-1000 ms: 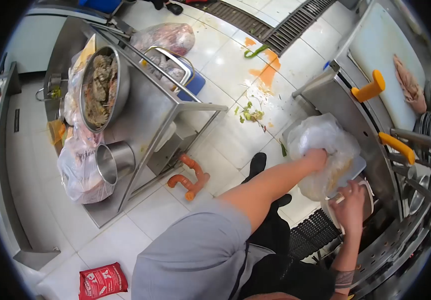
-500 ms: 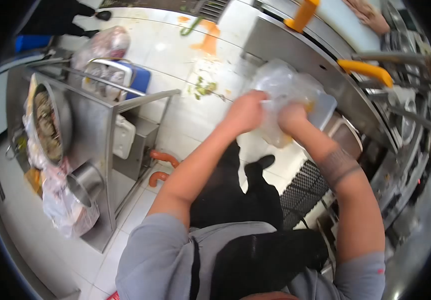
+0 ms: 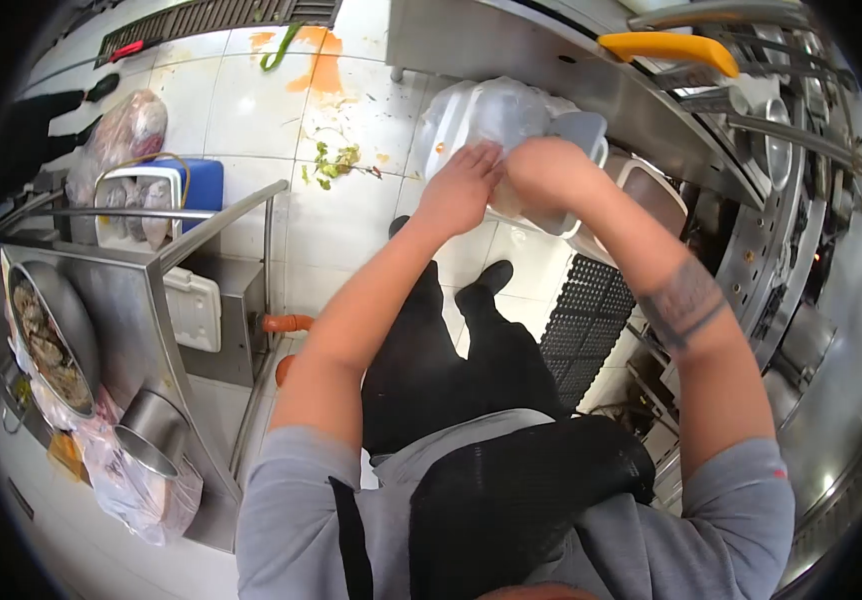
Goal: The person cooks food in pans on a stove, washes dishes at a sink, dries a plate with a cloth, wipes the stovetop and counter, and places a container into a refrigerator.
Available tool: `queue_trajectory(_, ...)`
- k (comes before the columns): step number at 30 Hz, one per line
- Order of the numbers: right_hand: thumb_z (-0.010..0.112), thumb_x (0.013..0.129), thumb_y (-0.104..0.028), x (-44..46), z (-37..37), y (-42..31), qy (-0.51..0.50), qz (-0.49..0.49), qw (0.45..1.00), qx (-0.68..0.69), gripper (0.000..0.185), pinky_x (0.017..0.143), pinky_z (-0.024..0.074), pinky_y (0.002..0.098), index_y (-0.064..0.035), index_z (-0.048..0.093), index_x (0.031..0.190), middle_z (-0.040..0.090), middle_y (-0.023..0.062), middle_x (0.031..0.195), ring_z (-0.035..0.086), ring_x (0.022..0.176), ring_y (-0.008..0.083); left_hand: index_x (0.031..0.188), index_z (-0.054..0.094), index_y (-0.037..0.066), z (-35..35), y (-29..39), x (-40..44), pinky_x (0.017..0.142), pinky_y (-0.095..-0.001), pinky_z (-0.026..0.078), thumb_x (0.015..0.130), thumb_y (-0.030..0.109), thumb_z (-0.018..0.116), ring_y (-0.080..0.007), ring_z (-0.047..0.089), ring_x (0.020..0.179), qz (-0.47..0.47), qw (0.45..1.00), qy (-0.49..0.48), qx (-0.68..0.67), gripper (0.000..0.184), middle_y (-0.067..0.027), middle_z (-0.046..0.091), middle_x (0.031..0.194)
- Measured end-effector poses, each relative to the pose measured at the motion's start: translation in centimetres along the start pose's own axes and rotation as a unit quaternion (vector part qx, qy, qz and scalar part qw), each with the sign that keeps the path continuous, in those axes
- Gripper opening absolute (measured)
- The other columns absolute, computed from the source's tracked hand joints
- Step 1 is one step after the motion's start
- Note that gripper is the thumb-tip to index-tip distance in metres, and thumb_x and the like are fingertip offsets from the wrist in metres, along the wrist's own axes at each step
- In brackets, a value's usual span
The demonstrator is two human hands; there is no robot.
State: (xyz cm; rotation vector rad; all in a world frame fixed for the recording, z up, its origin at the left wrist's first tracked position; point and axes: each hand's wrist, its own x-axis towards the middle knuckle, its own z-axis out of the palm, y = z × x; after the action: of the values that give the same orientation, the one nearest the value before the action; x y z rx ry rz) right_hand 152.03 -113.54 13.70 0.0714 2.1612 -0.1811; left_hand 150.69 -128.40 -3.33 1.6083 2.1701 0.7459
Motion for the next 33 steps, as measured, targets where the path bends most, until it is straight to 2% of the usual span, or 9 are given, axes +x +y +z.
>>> queue_trajectory(4, 0.059, 0.087, -0.012, -8.8, 3.6, 0.0, 0.282, -0.104, 0.931, 0.207, 0.016, 0.083, 0.0512, 0.0458, 0.0007, 0.068, 0.09, 0.066, 0.0168, 0.091, 0.062, 0.094, 0.037, 0.137, 0.055, 0.006, 3.8, -0.5, 6.8, 0.113, -0.0427, 0.037, 0.084, 0.03, 0.069, -0.0301, 0.044, 0.137, -0.027, 0.965, -0.259, 0.033, 0.06, -0.015, 0.053, 0.142)
queue_trajectory(8, 0.058, 0.093, -0.016, -14.2, 11.1, -0.8, 0.263, 0.017, 0.893, 0.365, 0.018, 0.086, 0.0495, 0.0451, -0.0009, 0.066, 0.095, 0.066, 0.0168, 0.095, 0.06, 0.096, 0.0374, 0.122, 0.067, 0.006, 11.8, -4.2, 8.1, 0.098, -0.0461, 0.05, 0.077, 0.055, 0.071, -0.033, 0.065, 0.113, -0.136, 0.904, -0.402, 0.046, 0.066, -0.0156, 0.067, 0.125)
queue_trajectory(12, 0.059, 0.095, -0.019, -17.4, 26.6, -0.3, 0.19, 0.119, 0.835, 0.503, 0.022, 0.086, 0.0514, 0.0414, 0.0004, 0.068, 0.1, 0.068, 0.0188, 0.1, 0.064, 0.096, 0.0377, 0.12, 0.069, 0.007, 8.6, -2.4, 9.6, 0.099, -0.0424, 0.049, 0.08, 0.041, 0.069, -0.0358, 0.063, 0.113, -0.094, 0.863, -0.496, 0.003, 0.053, -0.0195, 0.066, 0.124)
queue_trajectory(16, 0.059, 0.092, -0.023, -24.6, 48.7, -2.1, 0.073, 0.383, 0.733, 0.558, 0.027, 0.085, 0.052, 0.0414, 0.0011, 0.069, 0.099, 0.068, 0.0191, 0.1, 0.065, 0.095, 0.0354, 0.131, 0.06, 0.006, 1.1, 1.8, 5.9, 0.098, -0.0425, 0.048, 0.09, 0.022, 0.059, -0.038, 0.061, 0.115, -0.063, 0.975, -0.195, -0.086, 0.045, -0.0209, 0.063, 0.126)
queue_trajectory(18, 0.06, 0.09, -0.026, -29.1, 65.0, -5.4, -0.029, 0.376, 0.84, 0.389, 0.031, 0.088, 0.0516, 0.0406, 0.0018, 0.069, 0.101, 0.069, 0.0199, 0.1, 0.065, 0.096, 0.0362, 0.131, 0.06, 0.004, -2.0, 3.0, 2.4, 0.095, -0.0378, 0.05, 0.093, 0.016, 0.059, -0.0309, 0.064, 0.111, -0.111, 0.969, -0.124, -0.182, 0.04, -0.0178, 0.065, 0.125)
queue_trajectory(22, 0.06, 0.088, -0.026, -38.2, 67.7, -12.1, -0.082, 0.407, 0.749, 0.516, 0.032, 0.08, 0.0549, 0.0399, 0.002, 0.07, 0.1, 0.069, 0.0188, 0.101, 0.068, 0.09, 0.0328, 0.131, 0.058, 0.001, -8.0, 8.1, -4.1, 0.084, -0.0315, 0.052, 0.094, 0.01, 0.059, -0.019, 0.064, 0.093, -0.179, 0.963, -0.022, -0.202, 0.038, -0.0133, 0.064, 0.12)
queue_trajectory(24, 0.06, 0.088, -0.026, -40.3, 68.6, -14.6, -0.083, 0.445, 0.518, 0.726, 0.032, 0.069, 0.0575, 0.0393, 0.0004, 0.07, 0.102, 0.071, 0.0162, 0.102, 0.07, 0.082, 0.0275, 0.13, 0.058, 0.0, -8.1, 11.3, -6.3, 0.081, -0.0301, 0.051, 0.094, 0.009, 0.059, -0.0177, 0.062, 0.089, -0.13, 0.975, 0.074, -0.164, 0.037, -0.0115, 0.064, 0.118)
queue_trajectory(30, 0.06, 0.089, -0.029, -45.6, 78.7, -21.9, 0.072, 0.458, 0.375, 0.803, 0.034, 0.066, 0.06, 0.0379, -0.0032, 0.068, 0.109, 0.071, 0.0122, 0.1, 0.071, 0.083, 0.0235, 0.127, 0.058, 0.0, -4.0, 31.7, -7.9, 0.079, -0.0294, 0.049, 0.094, 0.008, 0.06, -0.0167, 0.058, 0.086, 0.031, 0.977, 0.107, -0.183, 0.034, -0.011, 0.063, 0.119)
queue_trajectory(33, 0.059, 0.088, -0.029, -48.4, 85.1, -26.0, 0.12, 0.448, 0.332, 0.821, 0.032, 0.062, 0.0592, 0.0363, -0.0033, 0.069, 0.105, 0.071, 0.0089, 0.097, 0.07, 0.078, 0.0203, 0.127, 0.058, 0.0, 1.5, 43.8, -9.7, 0.08, -0.029, 0.049, 0.095, 0.01, 0.06, -0.0178, 0.057, 0.087, 0.132, 0.97, -0.013, -0.202, 0.034, -0.0111, 0.06, 0.122)
